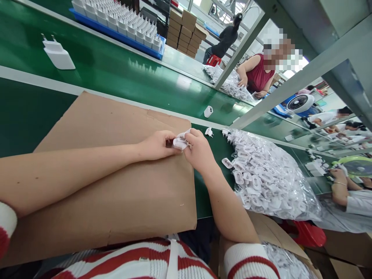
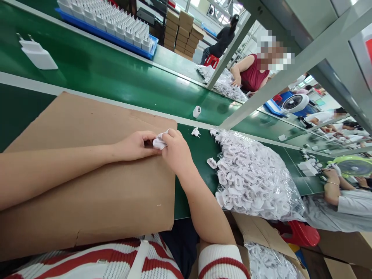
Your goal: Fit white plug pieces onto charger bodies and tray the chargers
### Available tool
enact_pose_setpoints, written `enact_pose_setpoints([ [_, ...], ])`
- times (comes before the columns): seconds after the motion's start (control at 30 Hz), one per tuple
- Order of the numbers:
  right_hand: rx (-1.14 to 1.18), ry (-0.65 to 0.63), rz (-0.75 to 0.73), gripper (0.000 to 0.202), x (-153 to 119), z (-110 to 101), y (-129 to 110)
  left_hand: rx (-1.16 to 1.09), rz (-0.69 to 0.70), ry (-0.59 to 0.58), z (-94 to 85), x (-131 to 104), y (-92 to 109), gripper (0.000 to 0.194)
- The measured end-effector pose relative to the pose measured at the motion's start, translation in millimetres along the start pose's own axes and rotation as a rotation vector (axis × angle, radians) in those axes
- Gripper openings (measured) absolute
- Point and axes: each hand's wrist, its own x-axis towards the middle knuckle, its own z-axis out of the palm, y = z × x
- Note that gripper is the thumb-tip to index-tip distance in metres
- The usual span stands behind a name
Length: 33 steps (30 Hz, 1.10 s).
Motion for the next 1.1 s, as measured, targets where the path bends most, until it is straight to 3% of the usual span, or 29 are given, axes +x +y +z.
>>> enact_pose_setpoints([
  [0.27,0.012,0.116,-0.054,0.022,-6.9,1.6,5.2,0.005,-0.028,-0.004,0.3,-1.0,-3.2,0.040],
  [0.57,-0.090,-0.016,-0.023,0.026,3.8,-3.9,-3.2,-0.005,0.013,-0.013,0.3,0.9,-2.0,0.036],
  [0.8,-0.059,0.037,-0.002,0.024,-3.3,-3.2,-0.4,-0.002,-0.002,-0.017,0.8,0.8,-3.8,0.037],
  [1.1,-0.153,-0.033,0.089,0.022,3.3,-6.0,-6.0,-0.072,-0.003,-0.018,2.9,2.5,-5.6,0.039],
])
